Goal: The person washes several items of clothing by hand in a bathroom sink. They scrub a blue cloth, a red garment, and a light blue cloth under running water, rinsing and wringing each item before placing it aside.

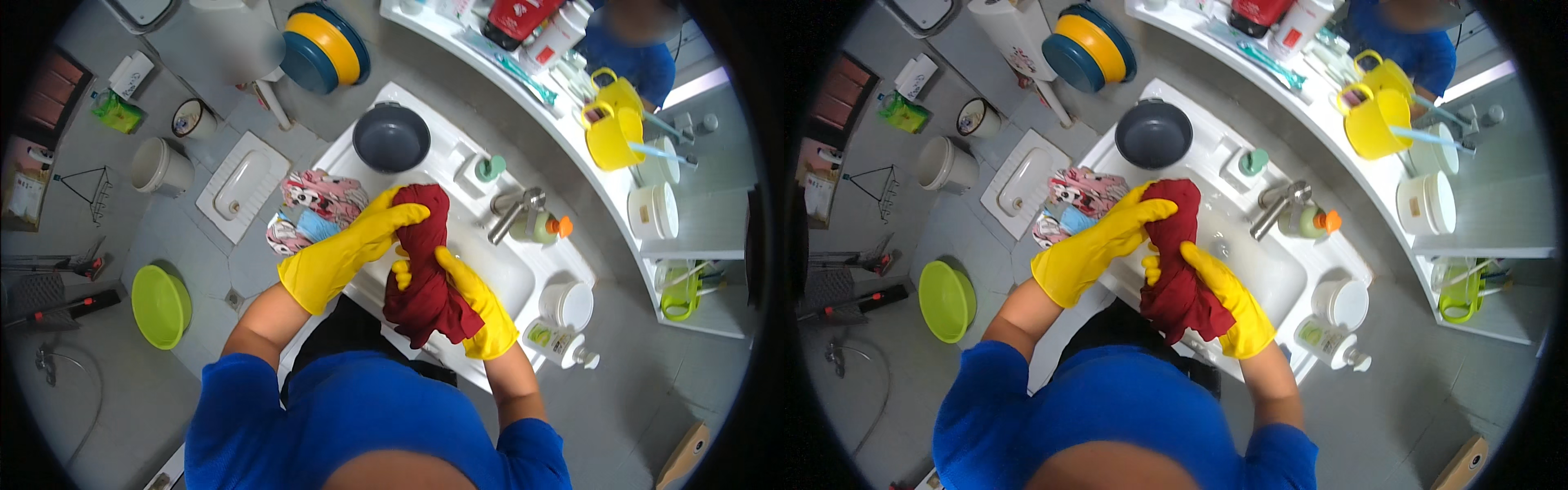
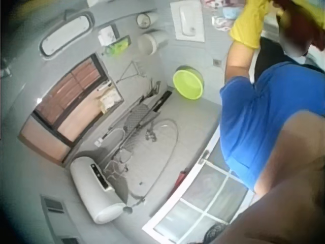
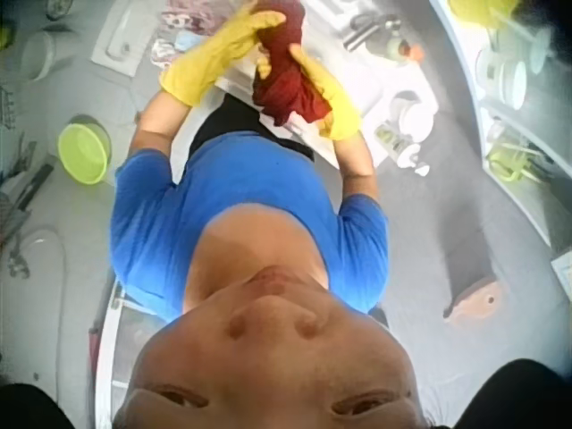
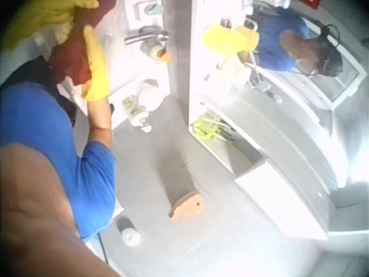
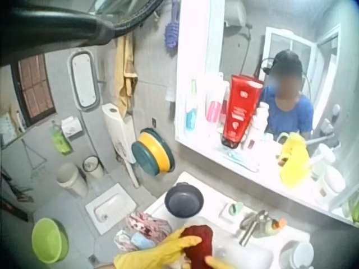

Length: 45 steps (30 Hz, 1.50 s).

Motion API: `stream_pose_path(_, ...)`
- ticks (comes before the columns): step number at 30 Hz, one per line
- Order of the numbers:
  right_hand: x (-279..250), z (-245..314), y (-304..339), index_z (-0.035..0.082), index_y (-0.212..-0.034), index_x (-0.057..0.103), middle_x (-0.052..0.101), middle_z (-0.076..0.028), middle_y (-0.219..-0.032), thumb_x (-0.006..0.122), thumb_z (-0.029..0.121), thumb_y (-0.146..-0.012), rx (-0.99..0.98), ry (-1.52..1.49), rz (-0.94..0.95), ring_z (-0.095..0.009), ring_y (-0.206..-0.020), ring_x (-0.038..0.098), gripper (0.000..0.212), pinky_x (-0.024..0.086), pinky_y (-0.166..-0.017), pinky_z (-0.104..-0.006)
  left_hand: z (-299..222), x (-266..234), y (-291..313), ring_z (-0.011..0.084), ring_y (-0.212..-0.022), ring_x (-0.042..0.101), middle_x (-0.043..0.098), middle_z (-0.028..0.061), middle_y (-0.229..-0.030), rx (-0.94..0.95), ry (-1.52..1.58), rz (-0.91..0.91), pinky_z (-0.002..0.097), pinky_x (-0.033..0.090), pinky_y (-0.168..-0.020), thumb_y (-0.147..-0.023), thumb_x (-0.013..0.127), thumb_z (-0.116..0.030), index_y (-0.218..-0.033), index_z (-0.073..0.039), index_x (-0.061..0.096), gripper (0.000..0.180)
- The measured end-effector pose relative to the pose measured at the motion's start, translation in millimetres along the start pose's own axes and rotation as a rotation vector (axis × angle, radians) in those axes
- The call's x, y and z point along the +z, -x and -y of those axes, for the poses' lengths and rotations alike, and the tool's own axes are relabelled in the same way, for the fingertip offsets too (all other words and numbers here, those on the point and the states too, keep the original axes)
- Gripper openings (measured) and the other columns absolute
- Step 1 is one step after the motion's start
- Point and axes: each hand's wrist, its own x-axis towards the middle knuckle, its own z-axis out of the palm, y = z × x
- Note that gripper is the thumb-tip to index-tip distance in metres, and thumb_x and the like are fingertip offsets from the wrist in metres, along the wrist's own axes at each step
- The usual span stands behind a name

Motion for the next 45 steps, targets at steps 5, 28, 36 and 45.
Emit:
stream_pose_path(5, -44, 15, -24, 0.001, -0.149, 0.027, 0.052, -0.019, -0.135, 0.063, 0.040, -0.092, 0.033, 0.211, 0.332, -0.031, -0.123, 0.053, 0.077, 0.042, -0.105, -0.0412, -59, 7, -12, 0.0263, -0.107, 0.065, 0.064, 0.0126, -0.118, 0.194, 0.145, -0.045, 0.0397, 0.055, -0.092, -0.088, 0.061, 0.002, -0.127, -0.003, 0.054, 0.040)
stream_pose_path(28, -32, 127, -250, 0.014, -0.144, 0.036, 0.063, -0.013, -0.115, 0.078, 0.031, -0.082, -0.400, 0.998, -0.719, -0.024, -0.094, 0.063, 0.077, 0.057, -0.071, -0.0350, -150, -52, -120, 0.0339, -0.126, 0.051, 0.054, 0.0149, -0.135, 0.275, -1.678, -0.135, 0.0365, 0.041, -0.105, -0.082, 0.064, -0.006, -0.138, -0.010, 0.045, 0.059)
stream_pose_path(36, -67, 102, -268, 0.006, -0.136, 0.050, 0.057, -0.023, -0.129, 0.074, 0.019, -0.076, -0.416, 1.732, -0.740, -0.039, -0.119, 0.055, 0.066, 0.044, -0.103, -0.0389, -97, -80, -162, 0.0362, -0.111, 0.059, 0.060, 0.0166, -0.128, 0.425, -1.883, 0.053, 0.0413, 0.045, -0.098, -0.092, 0.048, -0.015, -0.127, -0.010, 0.059, 0.037)
stream_pose_path(45, 11, 88, -131, 0.005, -0.133, 0.052, 0.056, -0.022, -0.129, 0.069, 0.028, -0.088, -0.578, -0.184, -0.072, -0.036, -0.118, 0.056, 0.053, 0.042, -0.107, -0.0502, -62, -16, -36, 0.0271, -0.096, 0.065, 0.068, 0.0130, -0.104, 0.534, -0.889, -0.104, 0.0356, 0.050, -0.086, -0.086, 0.070, -0.017, -0.107, -0.006, 0.065, 0.025)
